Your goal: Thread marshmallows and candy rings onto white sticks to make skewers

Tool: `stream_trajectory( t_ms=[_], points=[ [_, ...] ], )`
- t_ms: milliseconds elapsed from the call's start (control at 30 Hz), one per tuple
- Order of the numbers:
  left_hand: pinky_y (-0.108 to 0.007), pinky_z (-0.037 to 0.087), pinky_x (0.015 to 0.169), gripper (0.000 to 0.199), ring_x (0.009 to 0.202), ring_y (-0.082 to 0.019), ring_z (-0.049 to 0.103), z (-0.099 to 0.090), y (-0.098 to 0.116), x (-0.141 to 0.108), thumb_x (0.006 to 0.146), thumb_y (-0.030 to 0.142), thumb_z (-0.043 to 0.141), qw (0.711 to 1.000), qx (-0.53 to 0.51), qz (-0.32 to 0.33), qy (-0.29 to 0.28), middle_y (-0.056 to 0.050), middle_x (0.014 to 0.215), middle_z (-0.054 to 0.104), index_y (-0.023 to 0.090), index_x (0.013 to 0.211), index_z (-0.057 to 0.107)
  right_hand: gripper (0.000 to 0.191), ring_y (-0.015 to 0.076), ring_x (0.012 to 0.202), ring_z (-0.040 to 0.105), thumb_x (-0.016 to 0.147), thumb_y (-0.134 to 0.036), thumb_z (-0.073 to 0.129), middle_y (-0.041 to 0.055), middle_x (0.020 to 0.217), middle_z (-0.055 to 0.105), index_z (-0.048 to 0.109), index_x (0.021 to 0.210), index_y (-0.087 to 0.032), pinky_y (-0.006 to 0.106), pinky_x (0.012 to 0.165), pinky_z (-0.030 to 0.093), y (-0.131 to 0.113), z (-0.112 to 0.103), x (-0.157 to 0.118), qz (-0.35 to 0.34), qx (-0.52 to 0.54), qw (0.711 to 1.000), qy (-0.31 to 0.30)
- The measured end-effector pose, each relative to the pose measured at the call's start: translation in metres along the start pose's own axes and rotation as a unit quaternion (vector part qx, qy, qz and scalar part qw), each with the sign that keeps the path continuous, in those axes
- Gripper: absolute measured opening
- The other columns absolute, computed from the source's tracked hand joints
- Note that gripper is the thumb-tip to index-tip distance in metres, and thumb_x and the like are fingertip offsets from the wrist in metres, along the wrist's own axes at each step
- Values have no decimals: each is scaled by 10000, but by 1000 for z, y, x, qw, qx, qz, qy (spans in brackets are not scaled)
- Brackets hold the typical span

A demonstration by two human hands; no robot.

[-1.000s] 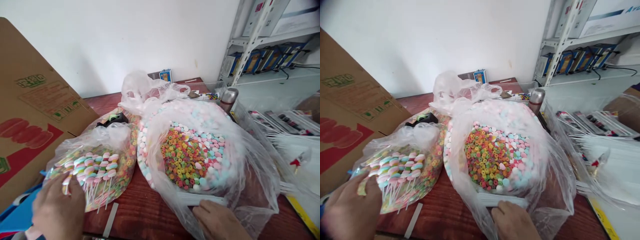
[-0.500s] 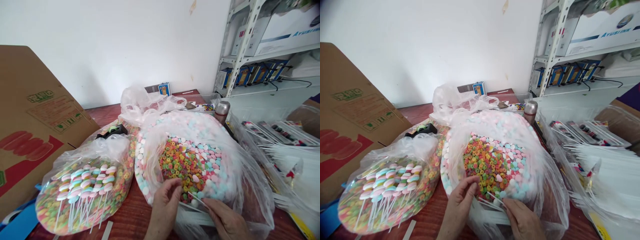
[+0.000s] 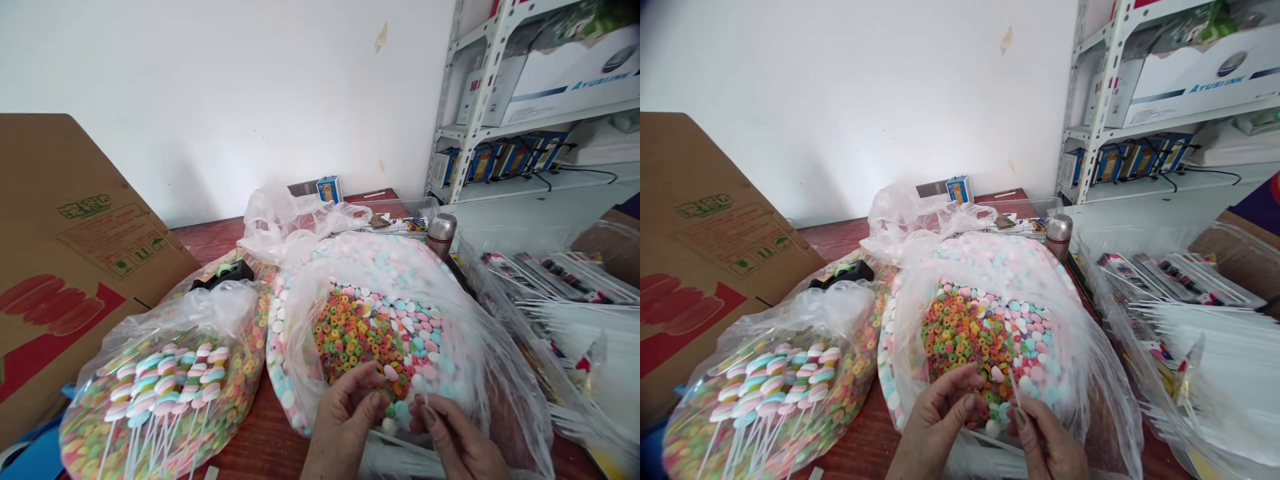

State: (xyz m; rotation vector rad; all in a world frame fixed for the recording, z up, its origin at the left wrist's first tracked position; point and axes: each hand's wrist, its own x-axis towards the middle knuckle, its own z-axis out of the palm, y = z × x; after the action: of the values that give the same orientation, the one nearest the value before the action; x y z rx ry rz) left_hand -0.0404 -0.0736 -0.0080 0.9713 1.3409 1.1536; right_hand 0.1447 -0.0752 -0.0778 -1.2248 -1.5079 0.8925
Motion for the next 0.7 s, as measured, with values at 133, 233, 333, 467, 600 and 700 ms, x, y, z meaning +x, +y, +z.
stream_trajectory(
  t_ms=[133,233,333,467,600,700],
  points=[
    [-370,536,903,257,1015,-238,672,4,3,24,911,160,532,938,289,190,-11,-90,1080,730,233,1062,726,336,157,611,684,952,-480,515,2,781,732,673,1103,-225,199,514,539,1,-14,29,84,49,995,21],
    [-433,536,898,326,1022,-275,652,13,-10,44,877,68,527,838,465,281,-54,-86,1124,719,238,1087,708,338,193,784,714,935,-492,524,28,920,758,693,1063,-229,244,668,567,4,-30,56,67,-37,997,5],
    [-473,535,865,284,983,-302,640,19,-27,56,820,29,579,782,531,322,-60,-73,1048,731,214,1000,697,302,213,832,700,933,-449,505,39,1002,740,696,1052,-247,300,730,545,8,-42,72,47,-169,985,2],
    [-426,523,811,197,905,-267,629,19,-33,52,888,66,501,807,488,332,-31,-78,914,694,190,905,654,245,231,927,677,932,-301,457,51,1013,702,682,1009,-241,331,783,491,12,-47,81,33,-282,958,-44],
    [-316,500,748,156,850,-211,629,19,-26,40,947,208,493,911,325,253,-4,-60,912,674,212,952,648,291,224,915,673,971,-253,384,68,1057,678,664,1046,-228,320,757,463,10,-41,93,37,-355,931,-77],
    [-282,495,698,174,785,-192,625,22,-26,37,903,351,600,978,169,123,16,-50,871,684,207,966,676,295,223,996,649,969,-210,391,80,1137,661,646,1117,-214,307,810,444,7,-31,107,33,-365,927,-82]
  ],
)
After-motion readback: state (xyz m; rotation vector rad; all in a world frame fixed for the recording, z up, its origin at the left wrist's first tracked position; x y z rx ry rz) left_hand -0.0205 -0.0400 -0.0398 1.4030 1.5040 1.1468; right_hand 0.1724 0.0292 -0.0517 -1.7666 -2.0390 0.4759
